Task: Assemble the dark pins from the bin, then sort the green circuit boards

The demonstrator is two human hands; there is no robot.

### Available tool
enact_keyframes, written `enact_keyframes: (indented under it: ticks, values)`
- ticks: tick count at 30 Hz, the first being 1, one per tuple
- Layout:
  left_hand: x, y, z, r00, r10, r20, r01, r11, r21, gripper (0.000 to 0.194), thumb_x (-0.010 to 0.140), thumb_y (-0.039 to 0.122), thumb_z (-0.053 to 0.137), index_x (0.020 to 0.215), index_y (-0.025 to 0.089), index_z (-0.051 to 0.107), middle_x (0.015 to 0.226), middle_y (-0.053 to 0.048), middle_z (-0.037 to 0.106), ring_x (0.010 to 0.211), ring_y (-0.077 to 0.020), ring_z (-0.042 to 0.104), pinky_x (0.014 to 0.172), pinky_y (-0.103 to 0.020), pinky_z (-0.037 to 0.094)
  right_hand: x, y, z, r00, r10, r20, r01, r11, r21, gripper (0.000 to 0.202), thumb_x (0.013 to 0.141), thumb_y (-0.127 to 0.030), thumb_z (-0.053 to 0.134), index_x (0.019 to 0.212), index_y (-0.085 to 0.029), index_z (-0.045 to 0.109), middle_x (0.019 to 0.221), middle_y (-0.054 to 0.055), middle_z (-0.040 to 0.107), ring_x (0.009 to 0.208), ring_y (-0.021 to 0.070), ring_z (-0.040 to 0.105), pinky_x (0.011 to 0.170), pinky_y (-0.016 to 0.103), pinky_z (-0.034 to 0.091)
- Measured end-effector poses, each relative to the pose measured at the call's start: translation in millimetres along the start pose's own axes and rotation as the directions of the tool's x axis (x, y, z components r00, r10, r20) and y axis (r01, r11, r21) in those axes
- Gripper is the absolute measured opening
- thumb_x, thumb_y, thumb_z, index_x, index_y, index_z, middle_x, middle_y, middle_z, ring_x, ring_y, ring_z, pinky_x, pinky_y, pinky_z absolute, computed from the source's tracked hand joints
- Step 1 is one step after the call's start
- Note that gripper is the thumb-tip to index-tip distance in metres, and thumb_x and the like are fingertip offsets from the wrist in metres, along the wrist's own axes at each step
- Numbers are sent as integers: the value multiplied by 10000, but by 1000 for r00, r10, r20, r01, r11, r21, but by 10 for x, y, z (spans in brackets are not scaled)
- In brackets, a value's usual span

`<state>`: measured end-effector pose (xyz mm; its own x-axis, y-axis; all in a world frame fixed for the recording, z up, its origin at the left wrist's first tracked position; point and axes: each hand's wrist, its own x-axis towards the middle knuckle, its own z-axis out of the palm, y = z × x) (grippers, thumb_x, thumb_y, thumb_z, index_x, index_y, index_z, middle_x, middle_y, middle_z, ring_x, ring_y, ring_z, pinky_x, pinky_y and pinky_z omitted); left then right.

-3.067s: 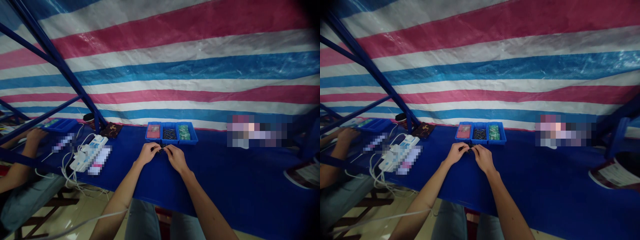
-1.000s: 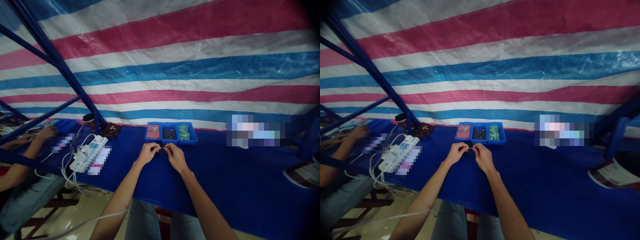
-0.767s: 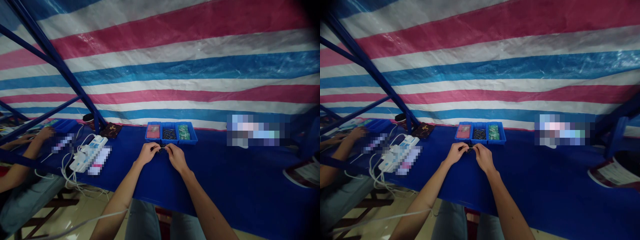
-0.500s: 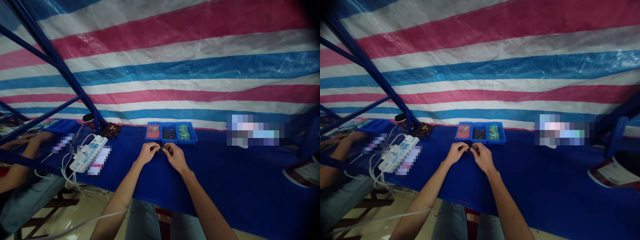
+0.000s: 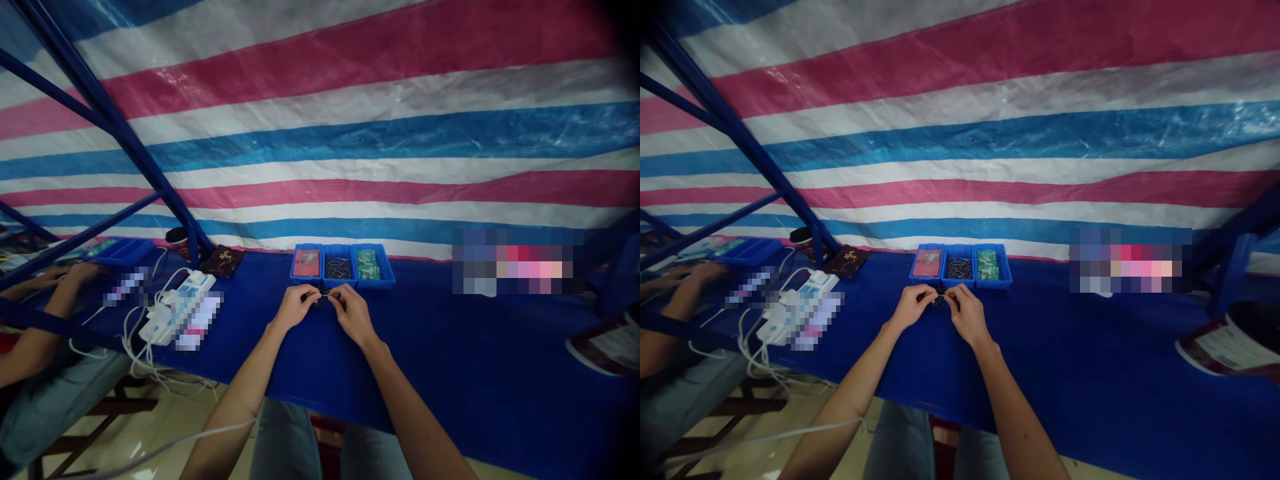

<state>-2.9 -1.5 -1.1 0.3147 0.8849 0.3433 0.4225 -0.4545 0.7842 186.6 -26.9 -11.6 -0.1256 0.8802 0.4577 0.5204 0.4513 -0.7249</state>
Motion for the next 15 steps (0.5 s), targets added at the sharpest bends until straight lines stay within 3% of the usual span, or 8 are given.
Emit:
enact_keyframes:
  ticks: [8, 15]
  values:
    - [-2, 12, 4, 1000, 11, -2, -11, 1000, 2, 238, 921, 335, 598, 838, 146, 716, 744, -35, 711, 648, -139, 627, 673, -231, 474, -4, 32, 3, 1000, 8, -14, -9, 999, -35, 226, 1000, -330, 450, 888, -228, 619, 910, 45, 647, 831, 198, 625, 771, 300, 455]
    - [3, 2, 3, 1000, 19, -6, -19, 1000, 5, 239, 922, 329, 595, 828, 144, 713, 728, -33, 703, 644, -137, 622, 666, -233, 466, 2, 22, 3, 998, 49, -42, -53, 992, -117, 343, 1035, -379, 382, 787, -219, 557, 787, 24, 588, 713, 173, 580, 685, 282, 407]
